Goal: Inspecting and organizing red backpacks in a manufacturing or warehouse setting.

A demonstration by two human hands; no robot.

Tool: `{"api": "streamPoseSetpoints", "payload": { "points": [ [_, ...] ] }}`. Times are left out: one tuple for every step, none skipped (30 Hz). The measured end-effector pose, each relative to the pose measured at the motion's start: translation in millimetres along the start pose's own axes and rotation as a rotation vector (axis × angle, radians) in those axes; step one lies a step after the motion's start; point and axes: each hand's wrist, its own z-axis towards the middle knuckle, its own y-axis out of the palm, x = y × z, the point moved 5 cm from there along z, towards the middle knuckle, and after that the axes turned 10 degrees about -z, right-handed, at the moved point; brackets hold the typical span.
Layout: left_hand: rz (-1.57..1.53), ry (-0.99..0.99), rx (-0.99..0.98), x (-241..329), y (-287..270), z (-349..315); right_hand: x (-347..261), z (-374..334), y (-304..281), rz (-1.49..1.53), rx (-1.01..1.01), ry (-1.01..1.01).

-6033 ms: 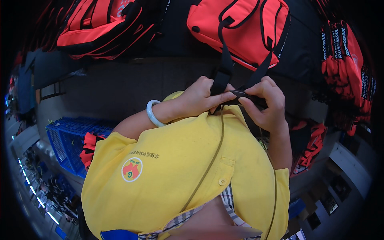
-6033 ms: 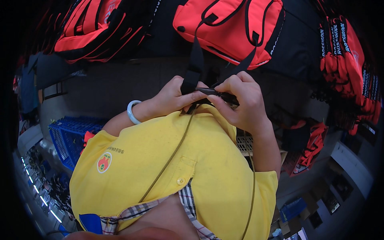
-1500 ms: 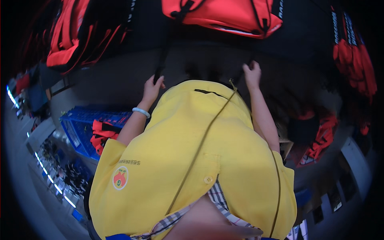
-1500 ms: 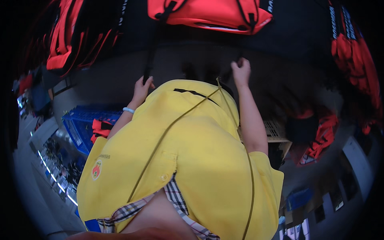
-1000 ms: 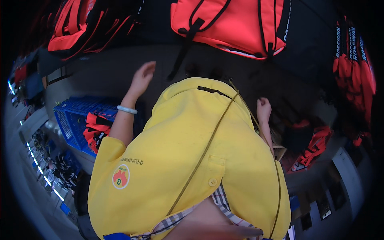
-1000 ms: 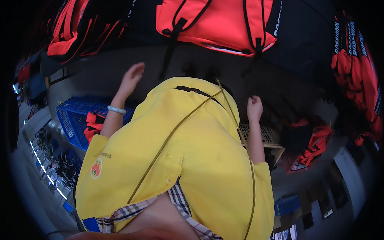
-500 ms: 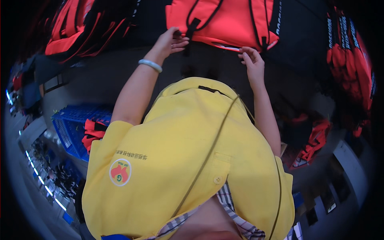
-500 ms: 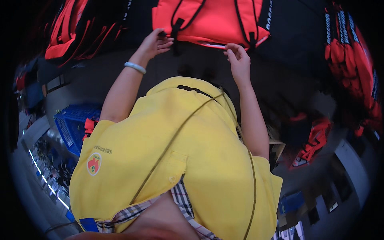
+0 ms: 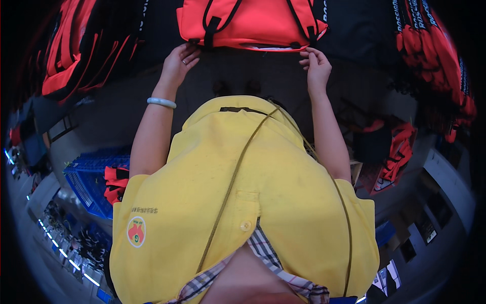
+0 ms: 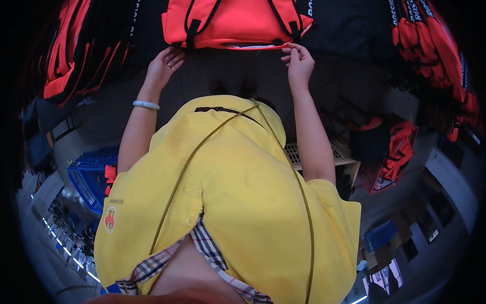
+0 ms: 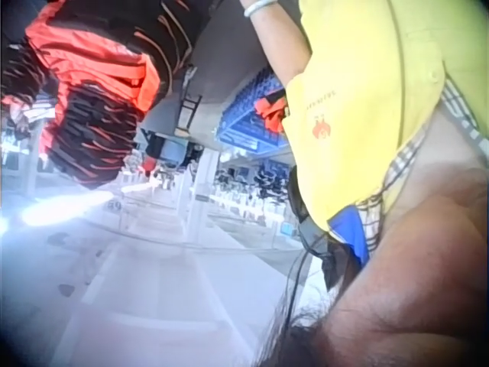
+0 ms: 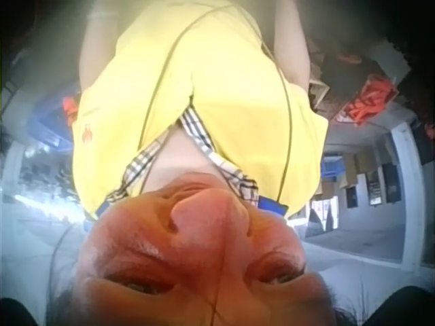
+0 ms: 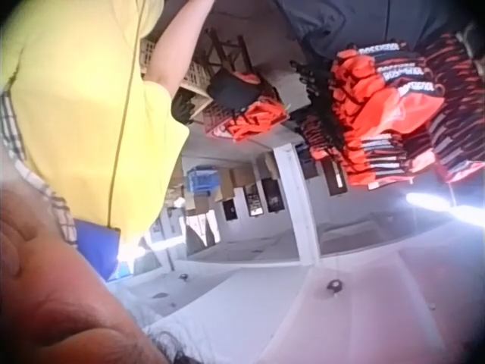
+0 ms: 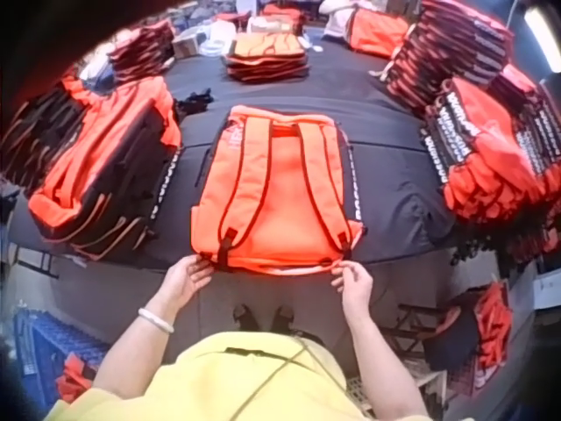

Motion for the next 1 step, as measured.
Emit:
{"api": "streamPoseSetpoints", "payload": {
  "points": [
    [-0.058, -0.005, -0.018, 3.1, 1.3, 4.8, -2.4, -0.4, 0.8, 0.103, -0.006, -0.043]
  ]
}}
